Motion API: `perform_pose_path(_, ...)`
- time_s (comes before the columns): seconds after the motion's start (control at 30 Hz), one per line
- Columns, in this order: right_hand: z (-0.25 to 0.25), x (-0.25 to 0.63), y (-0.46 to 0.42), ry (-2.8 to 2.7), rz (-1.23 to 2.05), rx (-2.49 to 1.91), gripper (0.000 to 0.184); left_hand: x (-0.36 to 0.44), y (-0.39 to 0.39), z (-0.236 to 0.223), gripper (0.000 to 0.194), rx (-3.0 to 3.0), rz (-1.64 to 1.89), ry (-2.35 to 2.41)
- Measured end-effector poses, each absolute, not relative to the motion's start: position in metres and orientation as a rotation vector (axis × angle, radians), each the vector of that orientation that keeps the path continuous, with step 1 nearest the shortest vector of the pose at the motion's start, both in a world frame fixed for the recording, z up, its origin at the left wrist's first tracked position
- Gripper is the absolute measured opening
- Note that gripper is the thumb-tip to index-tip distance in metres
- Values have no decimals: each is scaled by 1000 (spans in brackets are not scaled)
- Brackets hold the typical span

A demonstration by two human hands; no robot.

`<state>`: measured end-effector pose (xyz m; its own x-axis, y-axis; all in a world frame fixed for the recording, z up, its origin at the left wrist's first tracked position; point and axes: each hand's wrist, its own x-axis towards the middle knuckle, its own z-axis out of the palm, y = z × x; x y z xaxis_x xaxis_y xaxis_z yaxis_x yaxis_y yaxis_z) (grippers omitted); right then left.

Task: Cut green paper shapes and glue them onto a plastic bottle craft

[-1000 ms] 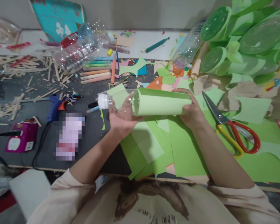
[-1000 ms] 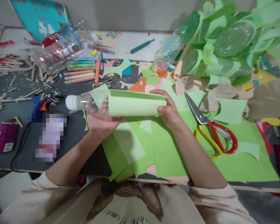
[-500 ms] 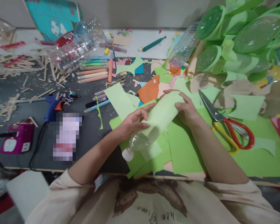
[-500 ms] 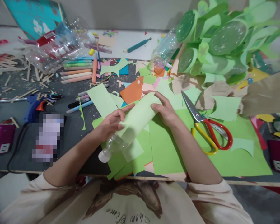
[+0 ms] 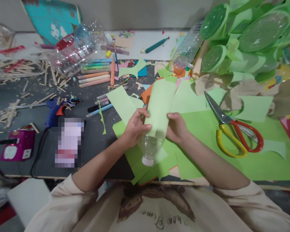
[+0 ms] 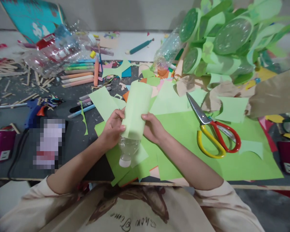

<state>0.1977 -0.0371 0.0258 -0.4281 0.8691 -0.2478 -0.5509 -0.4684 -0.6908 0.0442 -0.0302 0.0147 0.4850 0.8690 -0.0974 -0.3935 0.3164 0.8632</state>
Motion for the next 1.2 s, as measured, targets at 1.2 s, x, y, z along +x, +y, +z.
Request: perform_pose_path(1.2, 20, 217, -31, -797, 1792, -1012, 65, 30, -32, 3, 62, 1826, 1176, 698)
